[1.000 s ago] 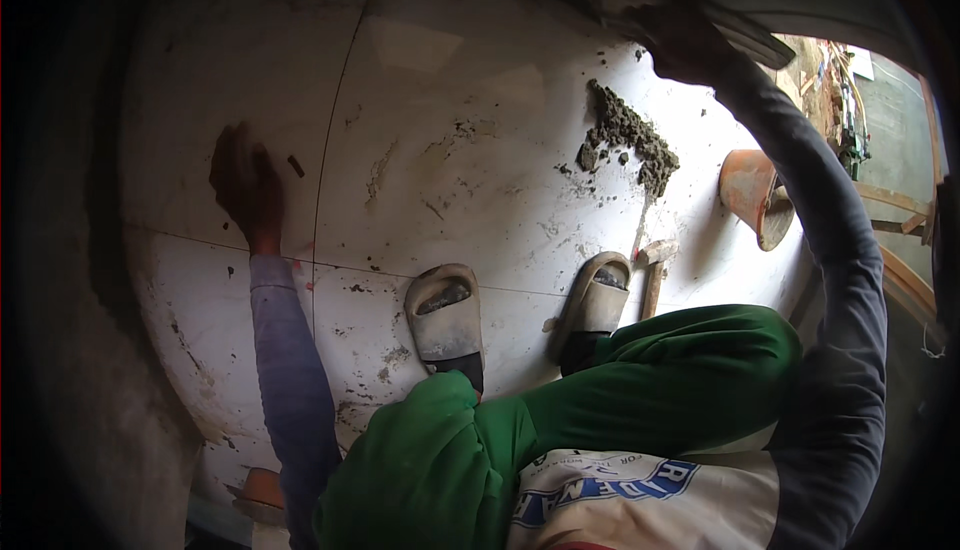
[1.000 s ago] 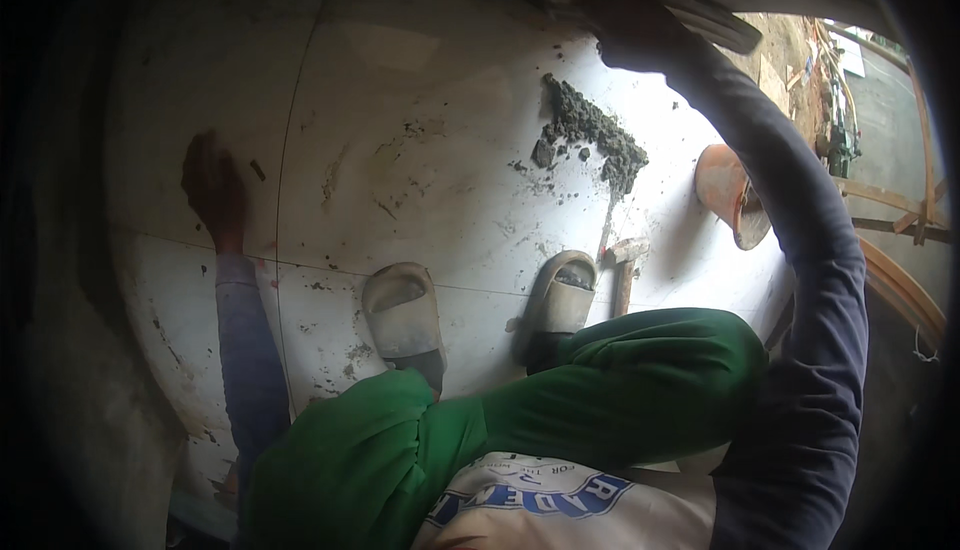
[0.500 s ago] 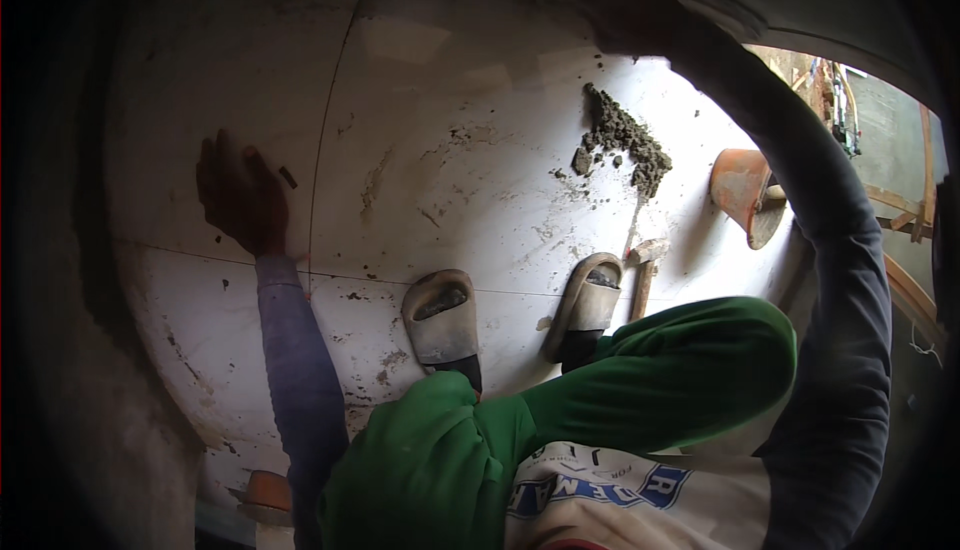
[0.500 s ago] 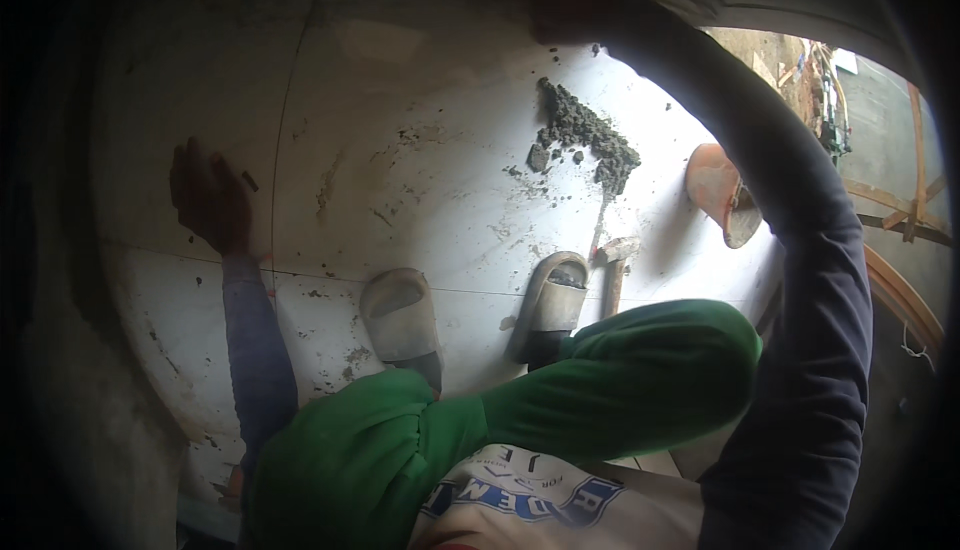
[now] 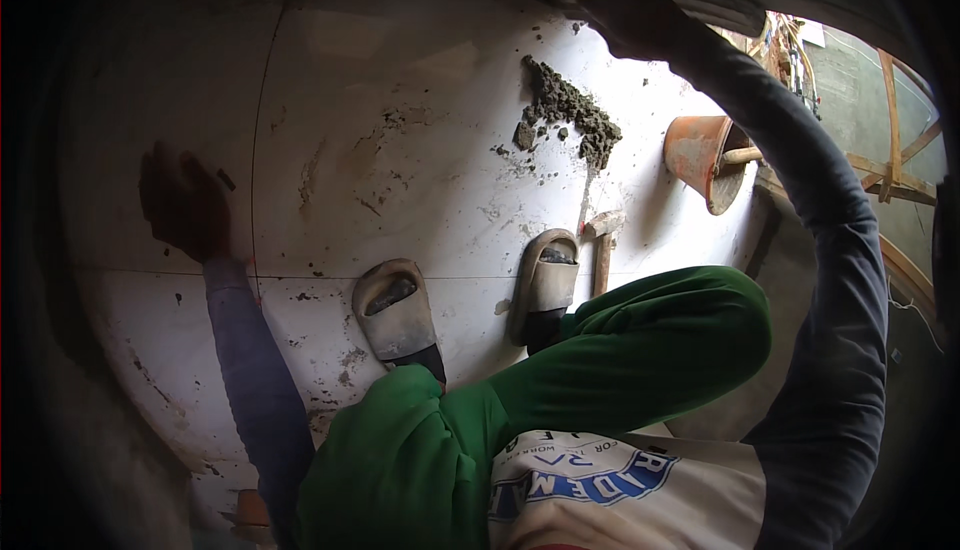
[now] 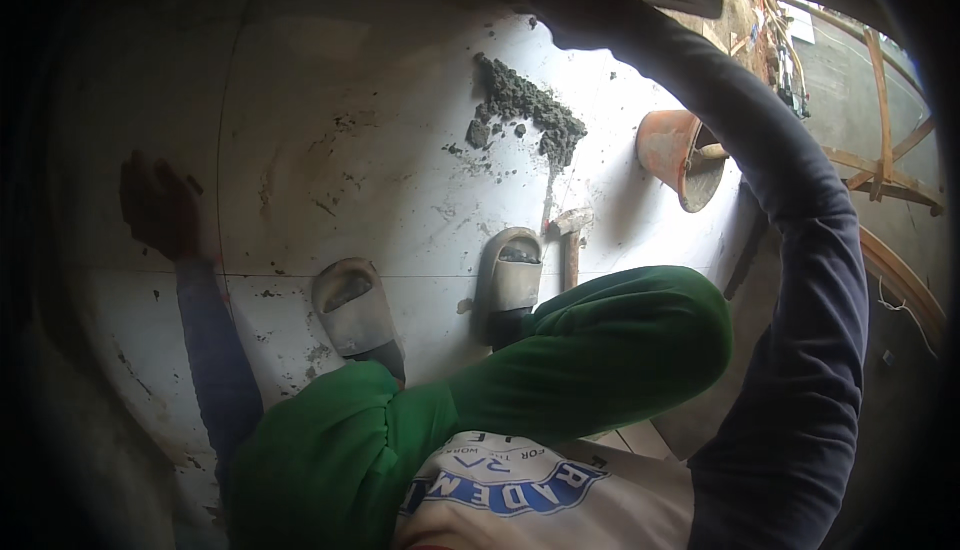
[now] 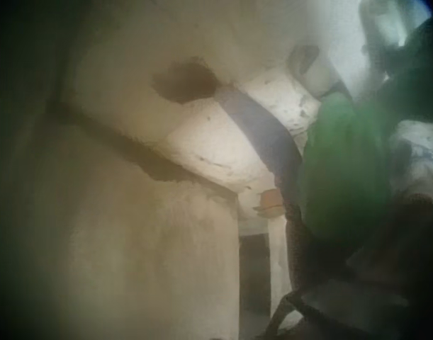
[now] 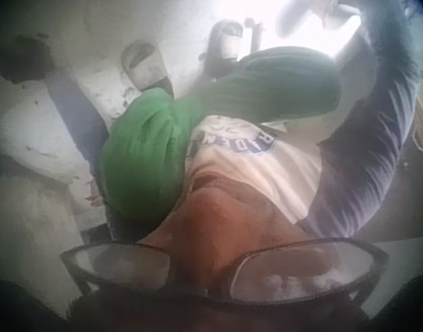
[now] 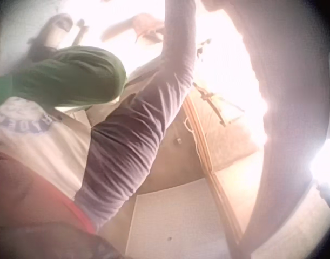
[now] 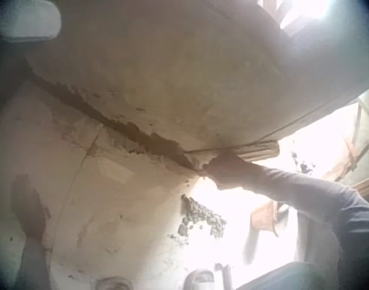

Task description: The person applies mortar to a floor surface using a float and a trowel, then smooths the material along the edge of a wooden frame.

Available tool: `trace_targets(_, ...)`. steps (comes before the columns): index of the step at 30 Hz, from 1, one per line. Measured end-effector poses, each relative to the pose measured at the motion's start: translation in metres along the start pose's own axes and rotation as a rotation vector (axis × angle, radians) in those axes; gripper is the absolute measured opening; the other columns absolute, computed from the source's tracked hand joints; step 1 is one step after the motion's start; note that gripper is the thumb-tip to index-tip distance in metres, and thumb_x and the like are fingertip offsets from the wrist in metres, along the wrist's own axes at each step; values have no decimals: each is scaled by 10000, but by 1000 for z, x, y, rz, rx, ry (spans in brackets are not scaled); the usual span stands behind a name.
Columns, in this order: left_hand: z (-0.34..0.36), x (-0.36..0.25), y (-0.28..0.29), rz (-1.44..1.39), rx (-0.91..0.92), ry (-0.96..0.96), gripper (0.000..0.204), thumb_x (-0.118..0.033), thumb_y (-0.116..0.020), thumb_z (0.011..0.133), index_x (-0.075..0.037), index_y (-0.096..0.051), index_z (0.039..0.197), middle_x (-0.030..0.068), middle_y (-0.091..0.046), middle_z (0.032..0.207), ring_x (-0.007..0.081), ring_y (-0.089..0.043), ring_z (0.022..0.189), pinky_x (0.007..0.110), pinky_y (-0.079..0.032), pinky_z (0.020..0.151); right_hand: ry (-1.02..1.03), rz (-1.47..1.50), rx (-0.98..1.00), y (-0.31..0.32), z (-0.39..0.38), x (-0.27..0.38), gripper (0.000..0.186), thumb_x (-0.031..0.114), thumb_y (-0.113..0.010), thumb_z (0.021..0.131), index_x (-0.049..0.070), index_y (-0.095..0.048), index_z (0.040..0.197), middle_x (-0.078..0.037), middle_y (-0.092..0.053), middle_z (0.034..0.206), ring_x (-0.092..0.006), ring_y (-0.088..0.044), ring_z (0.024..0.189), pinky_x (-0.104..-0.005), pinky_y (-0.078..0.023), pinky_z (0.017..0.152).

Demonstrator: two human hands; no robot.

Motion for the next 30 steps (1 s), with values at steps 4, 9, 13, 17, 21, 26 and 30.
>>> trace_targets(4,1,-12,-6,-12,-17,28,492,-465,-524,1132,-222,-605,1552,83,-605,1588,358,-560,1453,551,-478,1175,34,-65,-191,17,-19,1,194,167,-777,954,62,-751,1115,-144,-764,887,-322,-753,834,-490,-609,800)
trace_targets(9,-7,-12,-3,31,24,61,477,-460,-537,1125,-240,-613,1542,86,-606,1587,351,-555,1456,549,-483,1165,-6,-215,-1,12,35,5,309,234,-630,961,77,-753,1196,-117,-766,887,-310,-717,829,-501,-530,779)
trace_targets(13,-6,-6,-9,1,36,54,483,-466,-544,1119,-251,-605,1547,84,-585,1608,354,-532,1478,561,-473,1173,19,-93,49,-7,-14,-8,144,145,-781,918,64,-733,1028,-134,-740,807,-329,-739,797,-500,-600,789)
trace_targets(17,-2,-10,-8,39,16,89,485,-471,-551,1116,-249,-605,1544,92,-589,1598,355,-529,1481,558,-464,1181,32,-125,111,4,-19,-7,138,130,-770,894,60,-720,1002,-123,-721,765,-336,-731,793,-510,-588,780)
trace_targets(21,-5,-15,-9,68,17,93,476,-470,-553,1116,-245,-619,1530,99,-607,1574,357,-538,1471,549,-465,1183,-15,-148,144,-4,4,3,142,96,-742,846,51,-731,980,-127,-726,777,-344,-737,797,-515,-582,781)
trace_targets(26,-2,0,-11,49,4,19,477,-472,-552,1118,-241,-617,1530,101,-609,1573,364,-555,1455,553,-469,1177,19,-86,-265,14,-11,-1,213,98,-745,796,52,-756,1004,-129,-734,789,-349,-753,813,-521,-583,787)
trace_targets(30,-3,-7,-11,62,-7,46,485,-479,-553,1120,-234,-615,1534,112,-608,1572,361,-560,1452,554,-471,1175,-44,-154,195,-5,-14,-6,244,114,-750,790,65,-762,1028,-124,-746,830,-331,-758,854,-514,-587,795)
Point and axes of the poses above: each hand's wrist, its own z-axis towards the middle knuckle, its own y-axis out of the back of the hand, x = y × z, the point moved 4 cm from there along z, towards the middle knuckle
